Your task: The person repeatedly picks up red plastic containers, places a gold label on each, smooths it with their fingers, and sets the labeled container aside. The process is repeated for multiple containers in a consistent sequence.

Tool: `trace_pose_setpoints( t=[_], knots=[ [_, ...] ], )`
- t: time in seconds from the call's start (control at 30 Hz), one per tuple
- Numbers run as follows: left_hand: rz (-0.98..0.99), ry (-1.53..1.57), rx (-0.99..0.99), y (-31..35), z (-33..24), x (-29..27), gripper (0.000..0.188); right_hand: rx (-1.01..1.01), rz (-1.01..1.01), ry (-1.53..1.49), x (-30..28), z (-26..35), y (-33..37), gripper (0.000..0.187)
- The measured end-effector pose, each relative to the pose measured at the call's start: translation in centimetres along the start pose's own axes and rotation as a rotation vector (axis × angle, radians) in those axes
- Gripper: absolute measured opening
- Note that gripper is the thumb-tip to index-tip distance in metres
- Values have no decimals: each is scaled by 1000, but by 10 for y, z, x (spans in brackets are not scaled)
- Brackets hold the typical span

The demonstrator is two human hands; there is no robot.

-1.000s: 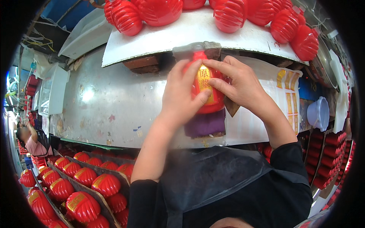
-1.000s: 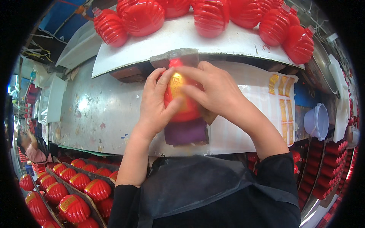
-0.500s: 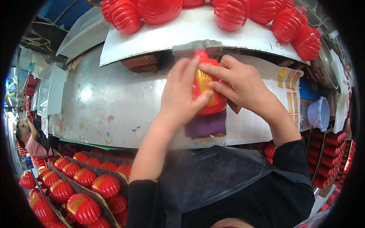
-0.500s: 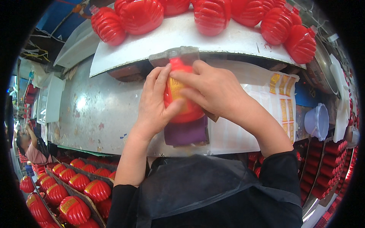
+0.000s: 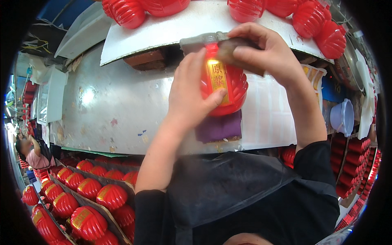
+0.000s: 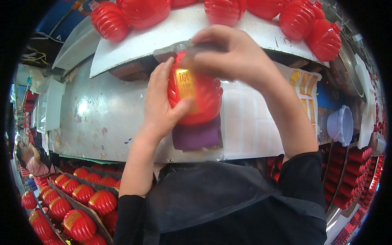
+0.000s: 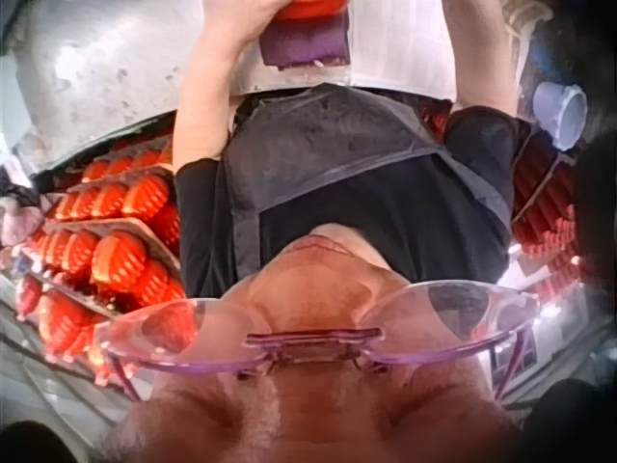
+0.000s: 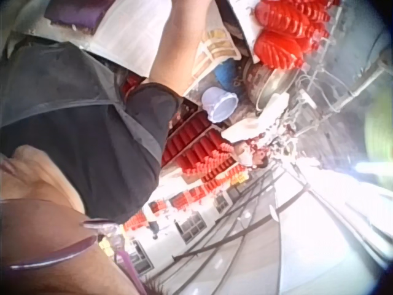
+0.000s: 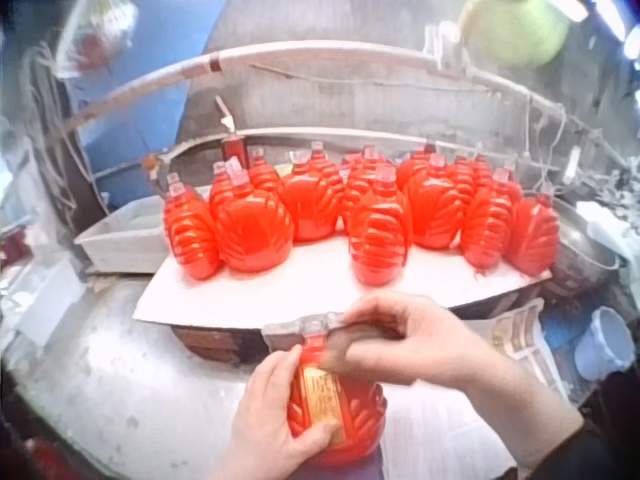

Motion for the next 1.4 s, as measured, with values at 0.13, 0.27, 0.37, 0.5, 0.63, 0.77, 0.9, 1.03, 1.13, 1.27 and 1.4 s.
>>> trace_pose_setpoints(
  t=[0.13,0.27,0.37,0.5,0.63,0.77,0.9,1.03,1.13,1.27,1.4],
  knots=[
    [-35,74,24,2,4,4,90,-795,192,572,32,24,22,33],
    [-143,18,47,13,8,1,69,-1037,-139,794,28,34,42,24],
    [-150,390,-102,16,22,3,60,-1211,94,702,53,35,87,23],
    [-166,261,5,21,14,3,56,-1161,224,661,64,15,114,22],
    [-132,336,-87,24,17,3,57,-948,-101,608,35,4,99,36],
    [-136,335,-62,29,14,7,61,-1100,4,653,47,4,108,29],
    [-167,213,-22,36,11,12,64,-1041,77,697,54,-6,126,22],
    [-157,274,-54,39,15,14,66,-573,-29,238,37,-16,110,31],
    [-153,324,-57,40,16,14,69,-540,-160,284,36,3,88,33],
    [-145,315,-29,39,13,12,75,-743,-262,575,28,31,35,26],
    [-84,444,-100,38,14,11,80,-752,-50,575,34,36,12,20]
  ],
)
Point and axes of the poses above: each hand's wrist, its own y-axis away from the middle knuckle, its own x-axis out of the palm, z = x × y, the point moved 6 cm from there along -y, towards the middle knuckle, and after that the axes turned 8 degrees about -x, right-handed, at the moved point
